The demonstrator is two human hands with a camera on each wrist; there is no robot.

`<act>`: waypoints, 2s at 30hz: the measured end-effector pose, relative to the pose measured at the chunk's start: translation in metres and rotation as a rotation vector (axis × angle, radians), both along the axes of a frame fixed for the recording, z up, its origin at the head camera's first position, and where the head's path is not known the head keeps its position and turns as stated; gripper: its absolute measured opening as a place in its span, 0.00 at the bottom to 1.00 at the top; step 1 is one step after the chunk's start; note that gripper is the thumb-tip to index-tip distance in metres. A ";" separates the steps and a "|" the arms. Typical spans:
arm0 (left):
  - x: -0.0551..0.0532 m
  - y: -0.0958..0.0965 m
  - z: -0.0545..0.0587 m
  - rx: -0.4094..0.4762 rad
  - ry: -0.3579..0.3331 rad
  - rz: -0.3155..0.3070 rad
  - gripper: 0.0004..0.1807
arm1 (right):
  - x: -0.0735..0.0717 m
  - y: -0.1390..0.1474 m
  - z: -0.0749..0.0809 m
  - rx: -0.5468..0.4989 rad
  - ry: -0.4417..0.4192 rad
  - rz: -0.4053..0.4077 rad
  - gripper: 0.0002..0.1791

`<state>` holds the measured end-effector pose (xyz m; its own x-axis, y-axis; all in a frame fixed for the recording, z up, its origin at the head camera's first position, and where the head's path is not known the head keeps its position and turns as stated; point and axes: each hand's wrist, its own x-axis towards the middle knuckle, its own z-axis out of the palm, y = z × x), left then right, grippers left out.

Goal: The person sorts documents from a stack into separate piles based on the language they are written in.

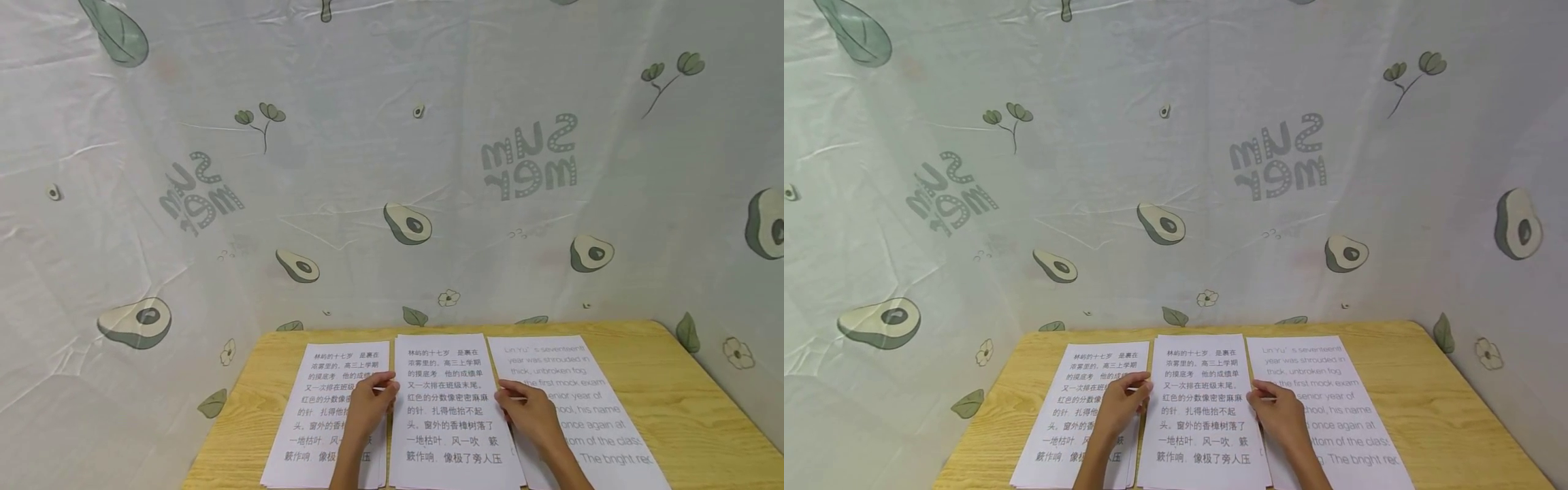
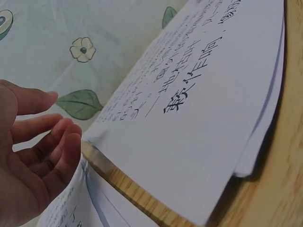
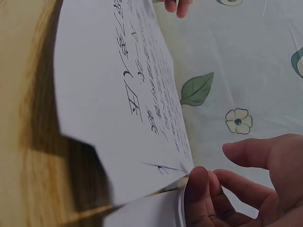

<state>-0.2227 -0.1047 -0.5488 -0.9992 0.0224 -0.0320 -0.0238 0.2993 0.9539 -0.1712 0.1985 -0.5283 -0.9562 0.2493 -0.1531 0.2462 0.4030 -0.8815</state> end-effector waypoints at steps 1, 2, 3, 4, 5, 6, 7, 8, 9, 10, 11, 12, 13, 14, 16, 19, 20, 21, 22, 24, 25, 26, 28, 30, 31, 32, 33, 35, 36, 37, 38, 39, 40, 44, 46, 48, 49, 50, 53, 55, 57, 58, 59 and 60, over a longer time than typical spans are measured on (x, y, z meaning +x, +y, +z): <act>0.000 0.000 0.000 -0.003 0.003 0.000 0.20 | 0.000 0.001 0.000 0.002 0.002 0.003 0.27; 0.000 0.000 0.000 -0.007 0.003 0.000 0.20 | 0.000 0.001 -0.001 0.004 0.004 0.006 0.27; 0.000 0.000 0.000 -0.011 0.003 0.001 0.20 | 0.000 0.002 -0.001 0.007 0.006 0.010 0.27; 0.000 0.000 0.000 -0.019 0.005 0.004 0.20 | 0.000 0.002 -0.001 0.015 0.009 0.012 0.27; 0.000 0.000 -0.001 -0.027 0.007 0.006 0.20 | 0.000 0.003 -0.001 0.025 0.009 0.014 0.27; 0.000 0.000 -0.002 -0.037 0.008 0.009 0.20 | 0.000 0.004 -0.002 0.034 0.011 0.019 0.27; 0.000 0.000 -0.002 -0.044 0.008 0.013 0.20 | 0.000 0.004 -0.003 0.047 0.012 0.026 0.27; 0.000 0.000 -0.003 -0.054 0.005 0.018 0.20 | 0.000 0.005 -0.004 0.059 0.013 0.032 0.26; -0.001 0.000 -0.004 -0.064 0.004 0.022 0.20 | 0.000 0.005 -0.004 0.069 0.012 0.037 0.26; -0.001 -0.001 -0.004 -0.074 0.008 0.024 0.20 | 0.000 0.006 -0.005 0.080 0.011 0.043 0.26; -0.002 -0.001 -0.005 -0.081 0.011 0.025 0.20 | 0.000 0.007 -0.005 0.087 0.012 0.051 0.26; -0.002 0.000 -0.005 -0.088 0.014 0.026 0.19 | -0.001 0.007 -0.006 0.099 0.019 0.060 0.26; -0.002 0.000 -0.006 -0.093 0.015 0.027 0.19 | -0.001 0.008 -0.007 0.111 0.022 0.066 0.26; -0.002 0.000 -0.007 -0.103 0.016 0.025 0.20 | -0.001 0.008 -0.007 0.124 0.024 0.071 0.26; 0.000 0.000 -0.008 -0.134 0.027 0.022 0.19 | -0.001 0.008 -0.008 0.157 0.030 0.082 0.26; 0.001 0.002 -0.009 -0.198 0.044 0.023 0.19 | -0.002 0.009 -0.009 0.199 0.039 0.098 0.25; 0.001 0.002 -0.009 -0.222 0.052 0.025 0.19 | -0.002 0.008 -0.010 0.210 0.041 0.104 0.25; 0.001 0.003 -0.010 -0.248 0.064 0.028 0.19 | -0.003 0.008 -0.010 0.216 0.042 0.107 0.25; 0.001 0.004 -0.010 -0.269 0.076 0.029 0.19 | -0.003 0.008 -0.011 0.220 0.043 0.110 0.25; 0.001 0.005 -0.011 -0.295 0.091 0.029 0.18 | -0.004 0.007 -0.012 0.227 0.051 0.115 0.25; 0.001 0.006 -0.011 -0.308 0.095 0.028 0.18 | -0.004 0.007 -0.013 0.232 0.049 0.115 0.24; 0.001 0.006 -0.011 -0.321 0.100 0.027 0.18 | -0.004 0.007 -0.013 0.238 0.048 0.114 0.24; 0.002 0.007 -0.010 -0.333 0.109 0.020 0.18 | -0.003 0.007 -0.014 0.252 0.058 0.124 0.24; 0.003 0.007 -0.009 -0.341 0.112 0.017 0.18 | -0.003 0.007 -0.013 0.261 0.056 0.126 0.24; 0.003 0.007 -0.009 -0.343 0.116 0.014 0.18 | -0.003 0.007 -0.013 0.264 0.055 0.128 0.24; 0.003 0.007 -0.008 -0.346 0.121 0.012 0.19 | -0.003 0.006 -0.012 0.267 0.056 0.130 0.24; 0.004 0.007 -0.007 -0.347 0.126 0.010 0.19 | -0.003 0.006 -0.012 0.267 0.058 0.131 0.24; 0.004 0.007 -0.007 -0.347 0.134 0.007 0.19 | -0.003 0.005 -0.010 0.266 0.054 0.127 0.24; 0.004 0.007 -0.006 -0.345 0.136 0.005 0.19 | -0.002 0.005 -0.010 0.267 0.057 0.127 0.24; 0.004 0.007 -0.006 -0.344 0.138 0.004 0.19 | -0.002 0.004 -0.009 0.268 0.059 0.127 0.24; 0.003 0.007 -0.006 -0.344 0.140 0.004 0.19 | -0.002 0.004 -0.009 0.268 0.061 0.127 0.24; 0.003 0.007 -0.005 -0.342 0.144 0.004 0.19 | -0.002 0.004 -0.009 0.269 0.063 0.126 0.24; 0.003 0.007 -0.005 -0.341 0.149 0.004 0.19 | -0.002 0.004 -0.009 0.270 0.065 0.127 0.24; 0.003 0.007 -0.005 -0.338 0.139 0.008 0.19 | -0.003 0.003 -0.009 0.273 0.062 0.122 0.24; 0.003 0.007 -0.005 -0.339 0.130 0.009 0.19 | -0.003 0.003 -0.009 0.273 0.055 0.122 0.24; 0.003 0.007 -0.006 -0.345 0.127 0.011 0.19 | -0.004 0.003 -0.010 0.274 0.049 0.124 0.25; 0.003 0.007 -0.006 -0.347 0.128 0.011 0.19 | -0.004 0.002 -0.010 0.274 0.047 0.125 0.25; 0.003 0.007 -0.006 -0.351 0.129 0.012 0.18 | -0.005 0.002 -0.009 0.272 0.046 0.126 0.25; 0.002 0.007 -0.006 -0.357 0.135 0.014 0.18 | -0.005 0.001 -0.009 0.268 0.049 0.127 0.25; 0.002 0.007 -0.006 -0.352 0.133 0.014 0.19 | -0.005 0.001 -0.007 0.262 0.054 0.125 0.25; 0.003 0.007 -0.005 -0.349 0.137 0.012 0.19 | -0.004 0.000 -0.006 0.257 0.061 0.122 0.24; 0.003 0.007 -0.005 -0.349 0.139 0.010 0.19 | -0.004 0.000 -0.006 0.256 0.065 0.120 0.24; 0.004 0.007 -0.005 -0.345 0.141 0.008 0.19 | -0.003 -0.001 -0.005 0.255 0.068 0.118 0.24; 0.005 0.007 -0.004 -0.343 0.144 0.007 0.19 | -0.003 -0.001 -0.004 0.255 0.073 0.116 0.24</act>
<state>-0.2182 -0.0974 -0.5533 -0.9941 0.0282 0.1045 0.1003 0.6025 0.7918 -0.1738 0.1972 -0.5327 -0.9869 0.1589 -0.0291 0.1247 0.6353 -0.7621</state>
